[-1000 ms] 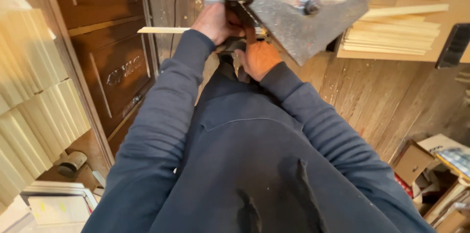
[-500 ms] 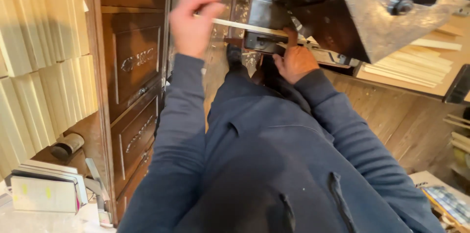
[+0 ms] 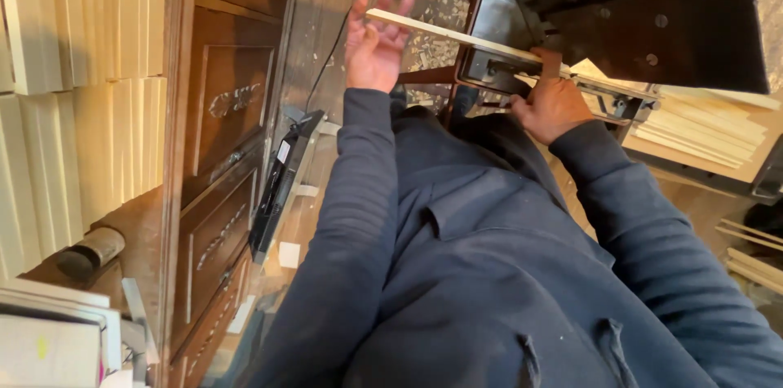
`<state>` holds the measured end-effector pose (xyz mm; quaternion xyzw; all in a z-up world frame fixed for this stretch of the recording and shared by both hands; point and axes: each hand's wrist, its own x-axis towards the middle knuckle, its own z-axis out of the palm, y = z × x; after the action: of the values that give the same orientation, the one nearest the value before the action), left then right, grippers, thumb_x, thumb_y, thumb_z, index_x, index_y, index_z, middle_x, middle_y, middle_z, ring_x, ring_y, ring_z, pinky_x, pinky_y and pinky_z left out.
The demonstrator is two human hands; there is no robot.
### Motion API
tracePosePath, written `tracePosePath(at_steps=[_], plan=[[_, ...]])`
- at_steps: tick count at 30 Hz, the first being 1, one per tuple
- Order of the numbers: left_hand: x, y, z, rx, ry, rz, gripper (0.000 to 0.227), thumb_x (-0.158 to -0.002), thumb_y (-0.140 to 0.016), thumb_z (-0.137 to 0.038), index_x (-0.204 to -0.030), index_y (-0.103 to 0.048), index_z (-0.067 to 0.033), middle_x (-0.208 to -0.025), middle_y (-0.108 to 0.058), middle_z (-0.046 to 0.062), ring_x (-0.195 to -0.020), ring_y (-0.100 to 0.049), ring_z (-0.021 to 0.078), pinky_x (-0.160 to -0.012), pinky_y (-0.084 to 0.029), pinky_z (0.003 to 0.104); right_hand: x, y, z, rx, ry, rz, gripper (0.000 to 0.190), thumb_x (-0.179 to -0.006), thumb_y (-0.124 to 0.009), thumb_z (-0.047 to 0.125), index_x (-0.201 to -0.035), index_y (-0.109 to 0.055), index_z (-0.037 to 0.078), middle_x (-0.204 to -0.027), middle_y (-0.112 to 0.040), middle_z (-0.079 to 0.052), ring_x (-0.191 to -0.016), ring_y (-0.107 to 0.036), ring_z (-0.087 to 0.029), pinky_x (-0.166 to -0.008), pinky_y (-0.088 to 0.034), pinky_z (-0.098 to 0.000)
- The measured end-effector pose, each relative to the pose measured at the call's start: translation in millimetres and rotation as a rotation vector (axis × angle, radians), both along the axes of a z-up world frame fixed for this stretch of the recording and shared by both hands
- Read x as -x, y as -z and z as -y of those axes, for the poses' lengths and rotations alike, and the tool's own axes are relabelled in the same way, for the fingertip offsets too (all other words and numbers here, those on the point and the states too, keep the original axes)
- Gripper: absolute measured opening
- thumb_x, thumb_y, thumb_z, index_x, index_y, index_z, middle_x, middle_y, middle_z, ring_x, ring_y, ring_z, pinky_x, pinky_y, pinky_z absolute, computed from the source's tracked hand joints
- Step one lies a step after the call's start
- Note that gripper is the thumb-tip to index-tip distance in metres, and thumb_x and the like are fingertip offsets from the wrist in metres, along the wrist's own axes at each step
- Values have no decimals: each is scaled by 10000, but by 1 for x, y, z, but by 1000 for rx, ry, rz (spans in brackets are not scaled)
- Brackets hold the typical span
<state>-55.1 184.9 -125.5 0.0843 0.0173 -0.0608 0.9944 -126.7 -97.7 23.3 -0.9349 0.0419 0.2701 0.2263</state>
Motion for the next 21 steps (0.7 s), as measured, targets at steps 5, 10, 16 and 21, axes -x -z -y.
tracePosePath(at_steps=[5, 10, 16, 21], plan=[[-5, 56, 8, 54, 3, 15, 285, -975, -760, -111, -1246, -703, -178, -1346, -696, 92, -1318, -622, 417, -1099, -549, 534, 4, -1, -5, 46, -7, 23, 776, -916, -681, 226, -1504, -241, -24, -792, -709, -251, -777, -695, -473, -743, -556, -533], [-12, 88, 13, 92, -9, -70, 237, -957, -768, -125, -1188, -730, -163, -1233, -753, 89, -1206, -676, 412, -1053, -555, 549, 1, 1, -6, 31, 9, 32, 770, -893, -690, 204, -1502, -265, 1, -809, -706, -248, -787, -702, -462, -755, -555, -524], [-12, 85, 13, 86, -16, -62, 233, -944, -789, -97, -1166, -747, -157, -1219, -760, 93, -1179, -695, 393, -1063, -557, 554, 1, -4, -10, 29, 25, 0, 782, -894, -685, 190, -1512, -248, -7, -806, -715, -248, -795, -712, -456, -765, -560, -514], [-11, 86, 10, 57, -17, -74, 222, -928, -801, -105, -1139, -750, -148, -1197, -766, 101, -1165, -700, 399, -1059, -556, 565, 2, -2, -11, 47, 9, 14, 793, -885, -690, 182, -1506, -236, -12, -809, -715, -260, -809, -707, -470, -775, -558, -519]])
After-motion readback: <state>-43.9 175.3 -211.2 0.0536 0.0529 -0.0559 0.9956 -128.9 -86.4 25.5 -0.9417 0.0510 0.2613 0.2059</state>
